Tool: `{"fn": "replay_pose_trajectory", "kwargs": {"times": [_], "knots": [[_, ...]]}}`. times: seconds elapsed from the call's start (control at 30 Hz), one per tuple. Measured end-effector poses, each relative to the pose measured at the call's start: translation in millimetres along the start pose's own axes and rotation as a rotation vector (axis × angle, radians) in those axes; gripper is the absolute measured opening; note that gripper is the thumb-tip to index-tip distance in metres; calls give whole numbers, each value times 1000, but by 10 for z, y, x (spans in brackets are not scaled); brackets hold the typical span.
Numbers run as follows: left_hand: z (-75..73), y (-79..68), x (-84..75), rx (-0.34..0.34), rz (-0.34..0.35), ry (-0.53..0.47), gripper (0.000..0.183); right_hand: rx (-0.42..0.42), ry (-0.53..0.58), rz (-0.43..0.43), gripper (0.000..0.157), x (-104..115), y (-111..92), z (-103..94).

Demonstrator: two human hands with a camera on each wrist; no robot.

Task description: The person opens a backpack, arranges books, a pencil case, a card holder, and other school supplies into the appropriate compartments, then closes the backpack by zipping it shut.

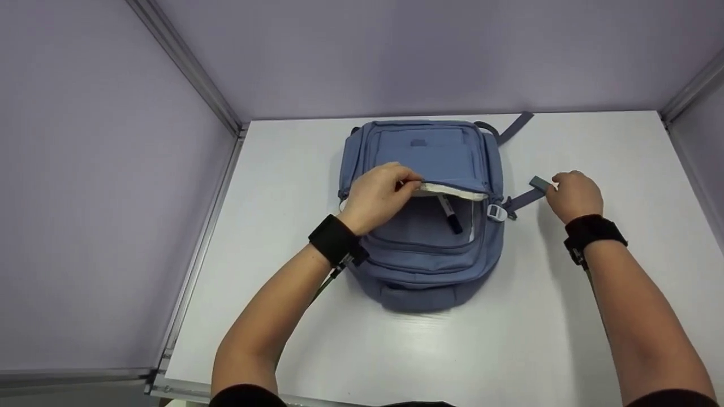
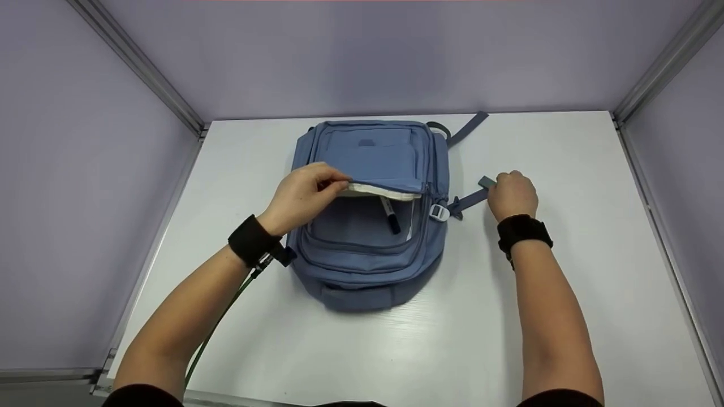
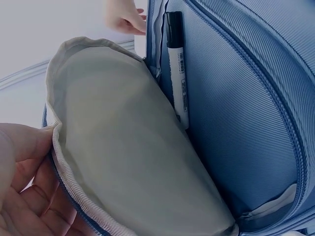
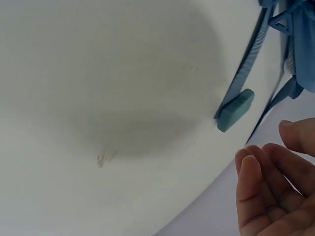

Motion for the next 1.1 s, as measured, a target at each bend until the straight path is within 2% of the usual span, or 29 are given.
{"fn": "replay_pose_trajectory", "kwargs": {"times": [0.23, 0.5, 0.6, 0.8, 1.1], "knots": [[8, -2, -20, -11, 12, 4, 19, 68, 7, 39, 37, -95, 145, 170], [15, -10, -20, -10, 6, 4, 19, 79, -18, 74, 26, -175, 230, 306], [-2, -24, 1, -15, -7, 5, 19, 67, -31, 77, 23, -148, 277, 336], [19, -5, -16, -16, 6, 2, 19, 41, -37, 103, 22, -177, 231, 312], [17, -14, 24, -8, -9, -14, 20, -39, 41, 81, 29, -151, 114, 265]]}}
Point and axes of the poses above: each hand's wrist, its own y-axis towards the middle knuckle, its own z-axis out of the palm, x = y × z, the point moved 7 cm from there along y, towards the middle knuckle, and after that the axes turned 15 degrees about x, right-handed, at the moved point
